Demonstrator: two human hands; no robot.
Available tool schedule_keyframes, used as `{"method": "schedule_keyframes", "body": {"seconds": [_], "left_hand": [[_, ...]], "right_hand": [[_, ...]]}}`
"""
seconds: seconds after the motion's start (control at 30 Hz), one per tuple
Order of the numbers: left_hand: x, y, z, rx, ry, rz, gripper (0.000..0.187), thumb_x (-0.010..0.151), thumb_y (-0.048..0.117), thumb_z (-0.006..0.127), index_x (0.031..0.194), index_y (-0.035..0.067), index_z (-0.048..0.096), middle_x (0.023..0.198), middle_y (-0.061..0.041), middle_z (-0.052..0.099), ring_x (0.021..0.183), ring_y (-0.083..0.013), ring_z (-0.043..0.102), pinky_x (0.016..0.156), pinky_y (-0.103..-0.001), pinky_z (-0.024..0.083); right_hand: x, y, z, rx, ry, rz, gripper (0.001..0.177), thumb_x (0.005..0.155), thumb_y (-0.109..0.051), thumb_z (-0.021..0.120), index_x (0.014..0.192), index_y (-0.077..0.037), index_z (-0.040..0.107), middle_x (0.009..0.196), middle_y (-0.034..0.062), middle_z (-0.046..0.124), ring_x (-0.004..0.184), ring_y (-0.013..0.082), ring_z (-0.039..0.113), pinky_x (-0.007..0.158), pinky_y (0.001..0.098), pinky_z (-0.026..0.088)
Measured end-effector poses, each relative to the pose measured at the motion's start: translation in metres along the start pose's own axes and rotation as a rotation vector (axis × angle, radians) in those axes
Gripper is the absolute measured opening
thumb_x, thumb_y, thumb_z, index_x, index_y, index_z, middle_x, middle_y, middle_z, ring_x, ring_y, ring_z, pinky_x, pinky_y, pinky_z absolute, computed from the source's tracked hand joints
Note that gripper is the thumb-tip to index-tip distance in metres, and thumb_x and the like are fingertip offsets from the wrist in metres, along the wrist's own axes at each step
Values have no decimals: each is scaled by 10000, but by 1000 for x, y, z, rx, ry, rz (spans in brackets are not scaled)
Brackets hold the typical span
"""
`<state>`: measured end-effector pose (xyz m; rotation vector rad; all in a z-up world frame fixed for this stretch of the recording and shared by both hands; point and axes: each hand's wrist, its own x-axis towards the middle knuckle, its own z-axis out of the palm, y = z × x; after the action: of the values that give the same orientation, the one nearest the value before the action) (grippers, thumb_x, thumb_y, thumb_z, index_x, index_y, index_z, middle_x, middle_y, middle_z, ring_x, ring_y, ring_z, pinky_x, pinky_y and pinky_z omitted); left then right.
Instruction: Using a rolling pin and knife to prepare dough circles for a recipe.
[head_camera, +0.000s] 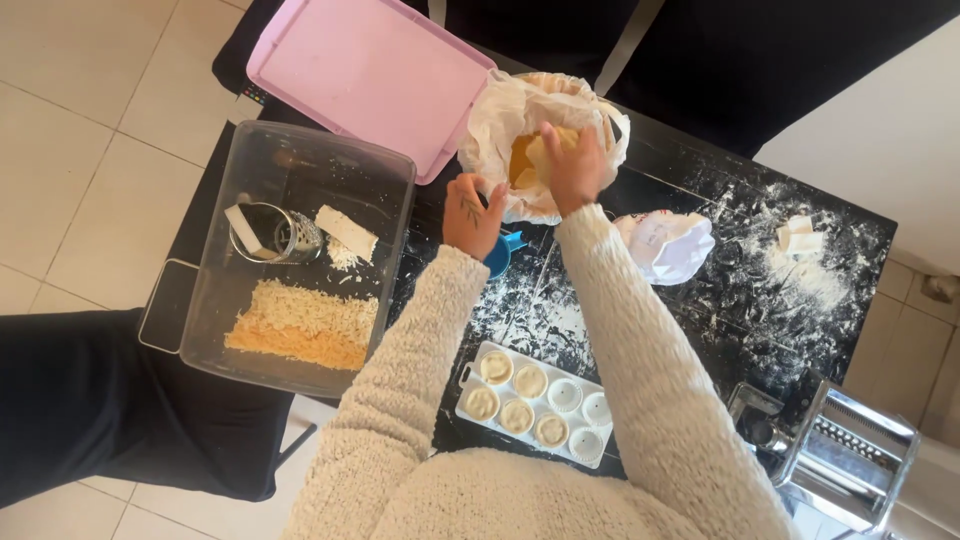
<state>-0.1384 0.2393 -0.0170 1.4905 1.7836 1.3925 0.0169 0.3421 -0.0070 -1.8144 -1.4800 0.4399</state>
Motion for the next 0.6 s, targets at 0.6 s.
{"method": "schedule_keyframes", "body": {"seconds": [0.6], "left_hand": [[82, -149, 92, -403, -435, -836, 314, 916, 165, 493, 1024, -63, 681, 959, -250, 743, 699, -351, 747, 568, -437, 629]], "right_hand": [[-100, 1, -54, 210, 39, -262, 147, 960, -30, 691, 1099, -6, 653, 1129, 171, 702, 994, 337, 669, 879, 400, 548]]}}
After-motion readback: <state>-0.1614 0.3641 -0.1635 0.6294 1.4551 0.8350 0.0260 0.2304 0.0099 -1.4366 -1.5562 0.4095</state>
